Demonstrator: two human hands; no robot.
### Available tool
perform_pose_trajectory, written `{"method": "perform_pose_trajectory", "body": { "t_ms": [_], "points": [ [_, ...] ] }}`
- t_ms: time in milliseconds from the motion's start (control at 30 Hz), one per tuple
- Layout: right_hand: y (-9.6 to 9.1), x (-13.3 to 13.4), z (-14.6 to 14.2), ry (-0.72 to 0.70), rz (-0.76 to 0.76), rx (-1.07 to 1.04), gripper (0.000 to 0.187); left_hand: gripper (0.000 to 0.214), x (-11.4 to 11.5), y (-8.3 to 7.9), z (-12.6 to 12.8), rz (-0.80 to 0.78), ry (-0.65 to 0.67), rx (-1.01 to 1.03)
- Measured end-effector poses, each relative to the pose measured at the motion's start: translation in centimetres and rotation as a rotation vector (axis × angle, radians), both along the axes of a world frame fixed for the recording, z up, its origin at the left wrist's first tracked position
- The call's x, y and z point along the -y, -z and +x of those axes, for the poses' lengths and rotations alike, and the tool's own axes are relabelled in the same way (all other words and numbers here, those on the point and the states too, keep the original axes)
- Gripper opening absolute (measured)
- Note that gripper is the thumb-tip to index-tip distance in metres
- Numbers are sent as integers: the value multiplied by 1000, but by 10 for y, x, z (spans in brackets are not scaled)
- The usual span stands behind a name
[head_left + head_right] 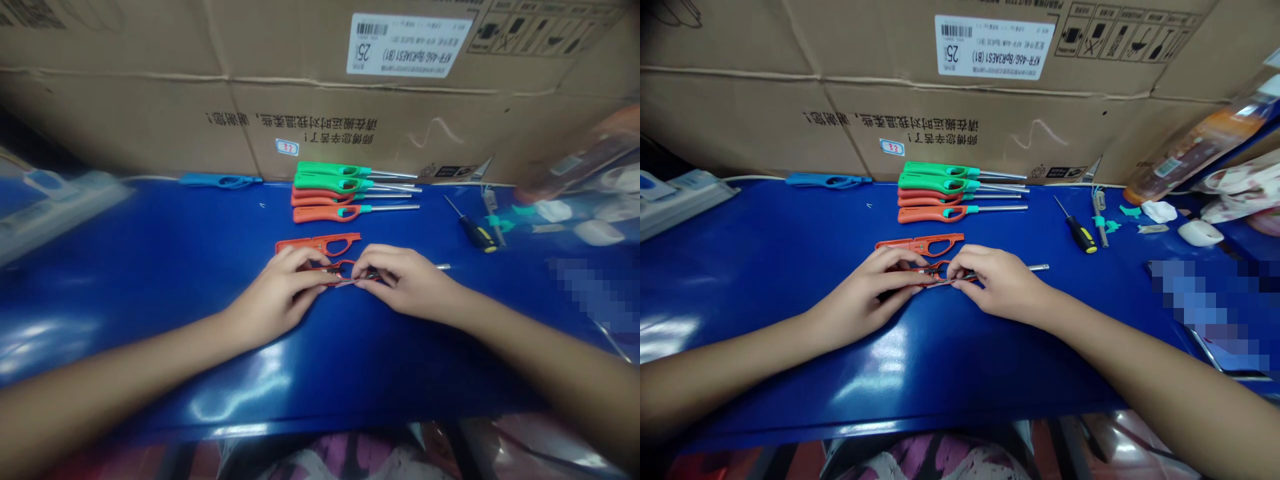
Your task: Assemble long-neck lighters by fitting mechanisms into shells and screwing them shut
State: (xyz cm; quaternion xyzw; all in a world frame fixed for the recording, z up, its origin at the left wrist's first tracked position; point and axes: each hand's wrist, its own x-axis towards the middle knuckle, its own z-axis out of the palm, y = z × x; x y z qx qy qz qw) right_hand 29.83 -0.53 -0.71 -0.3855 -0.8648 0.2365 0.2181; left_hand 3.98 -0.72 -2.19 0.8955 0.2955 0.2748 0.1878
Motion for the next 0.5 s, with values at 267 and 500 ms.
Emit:
{"method": "perform_pose_trajectory", "body": {
  "t_ms": [267, 500],
  "points": [
    [-2, 3, 3, -60, 84, 123, 15, 31, 0, 2, 0, 32, 11, 12],
    [-5, 6, 1, -41, 150, 157, 21, 28, 2, 0, 0, 33, 4, 18]
  ]
}}
